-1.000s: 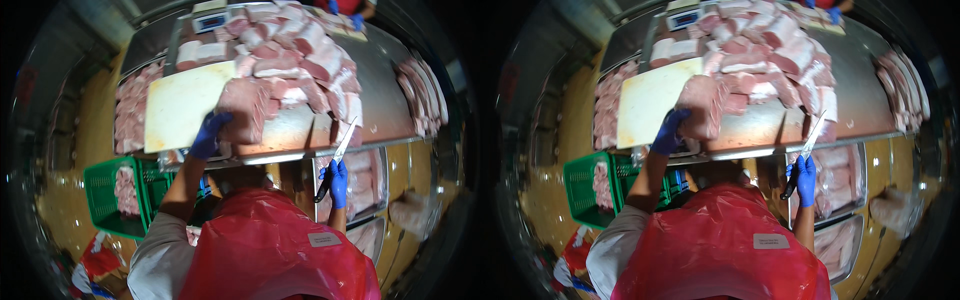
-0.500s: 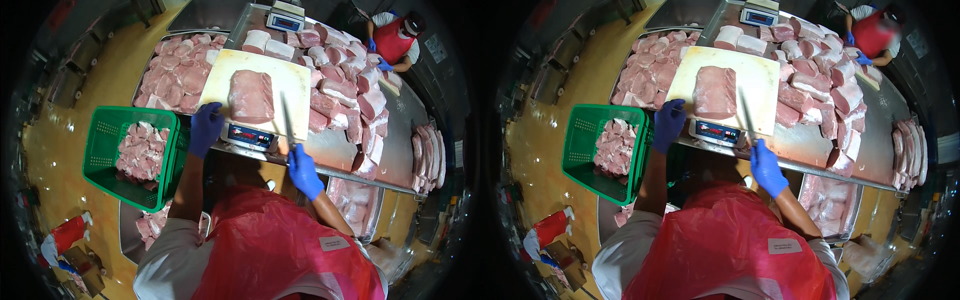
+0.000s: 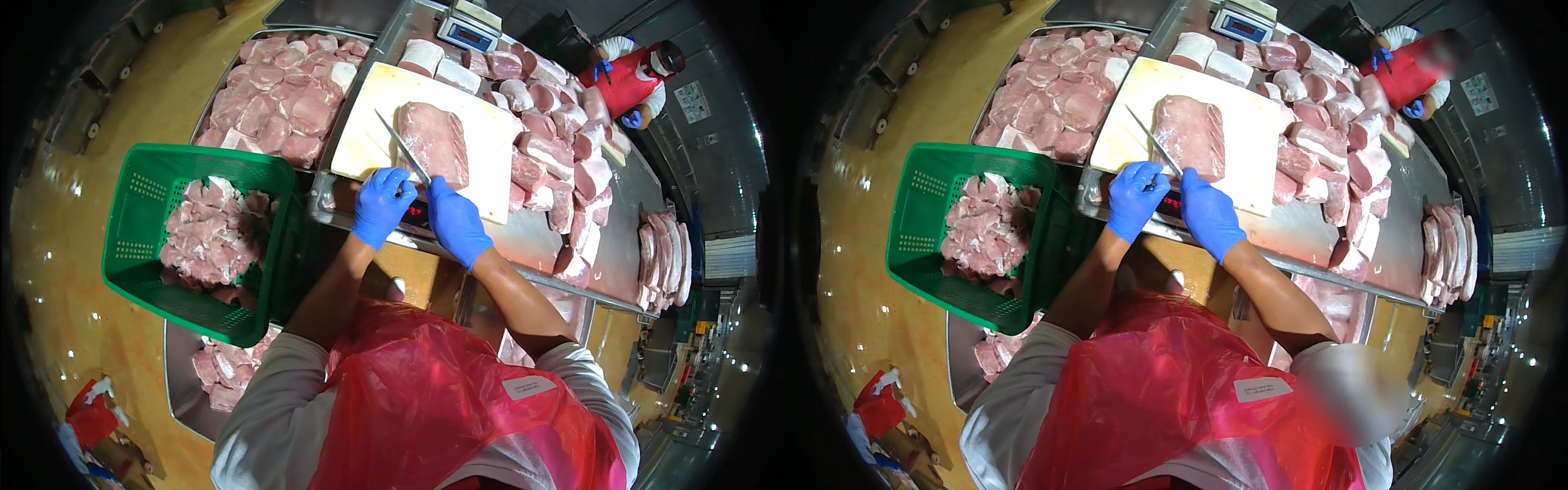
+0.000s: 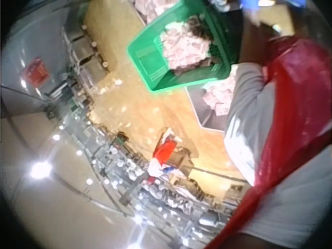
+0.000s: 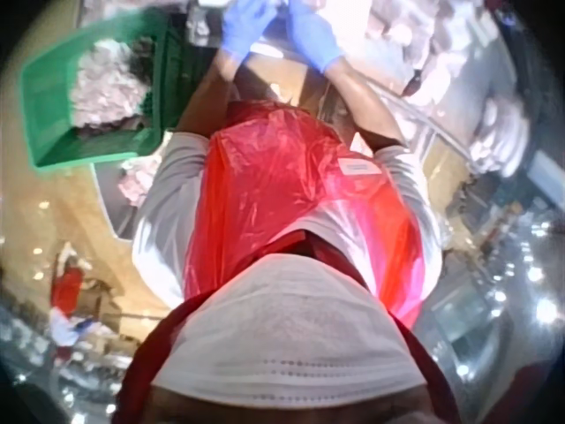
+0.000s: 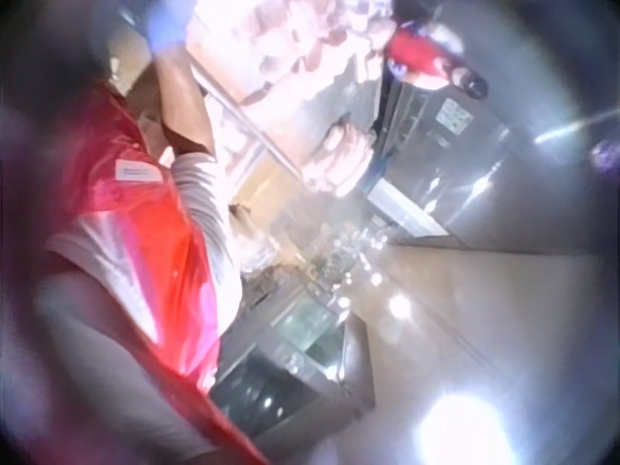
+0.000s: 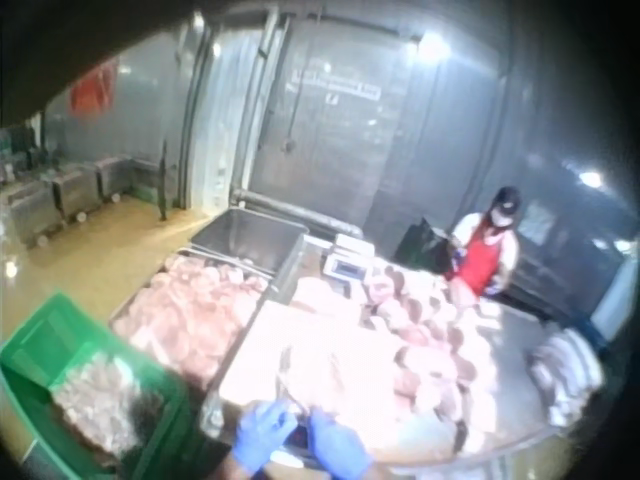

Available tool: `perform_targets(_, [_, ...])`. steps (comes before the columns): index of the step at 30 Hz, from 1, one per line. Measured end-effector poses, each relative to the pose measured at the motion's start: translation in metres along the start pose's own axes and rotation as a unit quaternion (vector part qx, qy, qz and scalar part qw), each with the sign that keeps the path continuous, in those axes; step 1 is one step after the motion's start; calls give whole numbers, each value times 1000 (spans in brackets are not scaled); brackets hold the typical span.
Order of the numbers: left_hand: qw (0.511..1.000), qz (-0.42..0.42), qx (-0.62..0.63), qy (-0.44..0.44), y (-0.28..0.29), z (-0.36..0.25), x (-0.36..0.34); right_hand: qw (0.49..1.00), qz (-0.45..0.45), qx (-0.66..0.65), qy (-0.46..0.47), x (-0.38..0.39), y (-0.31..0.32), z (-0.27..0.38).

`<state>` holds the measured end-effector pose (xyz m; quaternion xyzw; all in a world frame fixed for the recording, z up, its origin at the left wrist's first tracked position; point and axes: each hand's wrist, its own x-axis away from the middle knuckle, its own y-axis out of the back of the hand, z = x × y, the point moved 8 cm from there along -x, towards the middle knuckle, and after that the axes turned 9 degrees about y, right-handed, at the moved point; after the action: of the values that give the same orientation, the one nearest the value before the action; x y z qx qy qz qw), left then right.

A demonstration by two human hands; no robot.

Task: The person cuts large pieces of raw pork on a cutting board using a knife, trims fat, and places the trimmed pieces into a green basket. The person repeatedly handles the meat, slices it, and transfers it to the basket while another worker is visible in the background.

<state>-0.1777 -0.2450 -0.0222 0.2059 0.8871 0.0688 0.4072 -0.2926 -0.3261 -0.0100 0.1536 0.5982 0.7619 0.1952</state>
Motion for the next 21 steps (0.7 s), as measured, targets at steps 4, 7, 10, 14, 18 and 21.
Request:
perform_targets(4, [1000, 1, 8, 27, 4, 9, 2, 991, 125, 56, -7, 64, -26, -52])
perform_targets(7, [976, 48, 73, 199, 9, 58, 14, 978, 174, 113, 7, 105, 9, -73])
perform_targets(10, [913, 88, 173, 360, 4, 77, 28, 975, 179, 131, 17, 110, 43, -71])
perform_targets(14, [931, 142, 27, 336, -16, 19, 31, 991, 93, 89, 43, 72, 40, -47])
perform_targets(18, [907, 102, 125, 389, -37, 3, 46, 993, 55, 73, 74, 22, 22, -28])
perform_targets(21, [863, 86, 227, 443, -47, 13, 57, 994, 51, 70, 71, 11, 10, -32])
